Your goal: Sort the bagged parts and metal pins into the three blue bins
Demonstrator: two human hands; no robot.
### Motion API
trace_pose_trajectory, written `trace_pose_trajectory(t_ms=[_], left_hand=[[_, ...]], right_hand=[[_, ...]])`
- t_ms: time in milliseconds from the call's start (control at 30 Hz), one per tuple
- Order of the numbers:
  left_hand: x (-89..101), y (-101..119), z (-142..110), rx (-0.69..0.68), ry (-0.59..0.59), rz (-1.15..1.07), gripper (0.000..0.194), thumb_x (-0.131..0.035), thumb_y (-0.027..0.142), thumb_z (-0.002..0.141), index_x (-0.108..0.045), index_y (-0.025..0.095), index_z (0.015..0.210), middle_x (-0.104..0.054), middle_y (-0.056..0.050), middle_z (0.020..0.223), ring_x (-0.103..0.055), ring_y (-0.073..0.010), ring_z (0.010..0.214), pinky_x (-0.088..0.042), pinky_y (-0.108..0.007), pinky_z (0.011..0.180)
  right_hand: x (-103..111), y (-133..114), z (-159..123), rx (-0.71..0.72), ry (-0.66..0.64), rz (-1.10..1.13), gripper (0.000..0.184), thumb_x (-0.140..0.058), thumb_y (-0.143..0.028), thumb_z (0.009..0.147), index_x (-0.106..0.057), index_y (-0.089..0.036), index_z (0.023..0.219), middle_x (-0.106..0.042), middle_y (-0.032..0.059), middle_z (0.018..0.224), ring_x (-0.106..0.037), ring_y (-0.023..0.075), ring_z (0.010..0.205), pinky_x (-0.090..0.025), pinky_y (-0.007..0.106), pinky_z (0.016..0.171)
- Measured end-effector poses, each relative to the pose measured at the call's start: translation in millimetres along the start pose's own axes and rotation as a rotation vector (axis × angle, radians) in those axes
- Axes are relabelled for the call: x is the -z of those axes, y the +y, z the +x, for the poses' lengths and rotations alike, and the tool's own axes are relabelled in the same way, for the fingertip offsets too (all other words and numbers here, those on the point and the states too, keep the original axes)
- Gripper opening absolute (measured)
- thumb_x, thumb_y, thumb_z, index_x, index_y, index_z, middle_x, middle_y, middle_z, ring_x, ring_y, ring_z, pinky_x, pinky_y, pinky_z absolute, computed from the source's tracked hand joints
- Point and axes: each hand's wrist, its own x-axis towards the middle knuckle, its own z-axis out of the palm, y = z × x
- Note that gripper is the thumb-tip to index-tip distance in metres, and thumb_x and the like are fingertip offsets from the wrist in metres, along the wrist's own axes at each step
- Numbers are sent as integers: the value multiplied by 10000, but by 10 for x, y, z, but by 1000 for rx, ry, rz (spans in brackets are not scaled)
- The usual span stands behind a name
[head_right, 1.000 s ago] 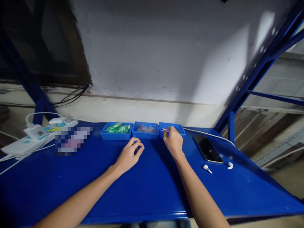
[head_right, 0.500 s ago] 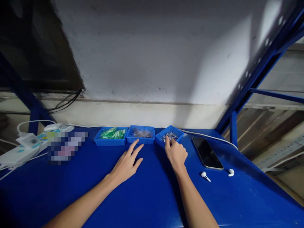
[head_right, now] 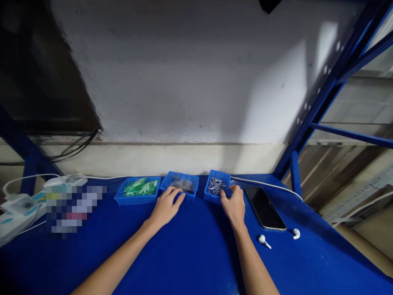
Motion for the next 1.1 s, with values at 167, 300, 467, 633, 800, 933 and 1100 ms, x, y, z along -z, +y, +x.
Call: trace_pose_trajectory(t_ms=[167,300,467,633,800,933,1100], left_hand=[[193,-15,-228,-13,-2,-115,419,-298,405,933,-653,199,850,-512,-73,1217,-549,-209,1058,-415,-393,961],[136,132,-617,-15,-100,-126,413,-535,465,815,-520,294,1191,-157,-59,1493,-415,-303,1243,-432,-462,952],[9,161,-675,101,-21,-3,118,-554,276,818,-570,210,914,-248,-94,1466,-394,-342,1259,-380,-522,973],[183,-54,-524,48,77,-162,117,-469,208,854,-519,232,957,-602,-68,1096,-573,-227,1051,-476,-391,883],[310,-20,-526,-139,265,-131,238,-349,128,881,-561,224,929,-526,-59,1248,-422,-214,1240,-391,-415,1012],[273,94,-534,-183,276,-73,203,-399,159,869,-568,220,963,-572,-57,1178,-429,-220,1229,-391,-422,1022],[171,187,-469,-63,181,21,502,-499,373,855,-375,268,1330,-362,-91,1405,-384,-288,1270,-422,-472,986]], right_hand=[[-64,55,-1,-176,21,122,395,-510,-428,728,-626,-150,983,-672,116,885,-612,265,838,-429,336,724],[-58,41,-15,-162,101,352,407,-514,-405,712,-665,-115,953,-678,137,909,-615,269,866,-437,347,777],[-95,21,-24,-186,168,540,482,-529,-478,709,-661,-126,1011,-667,116,982,-597,254,905,-441,336,785],[-106,23,-8,-232,-3,560,540,-504,-511,733,-597,-135,1109,-664,98,970,-605,232,864,-448,311,745],[96,-125,-59,-70,-60,240,417,-407,-425,818,-603,-157,1070,-656,109,982,-588,251,921,-417,333,787],[209,-257,-134,-52,-57,53,366,-398,-370,845,-594,-184,1092,-666,99,949,-607,240,865,-410,307,716],[232,-235,-137,-86,-112,-49,364,-386,-364,860,-579,-194,1118,-671,100,944,-616,249,843,-394,310,686]])
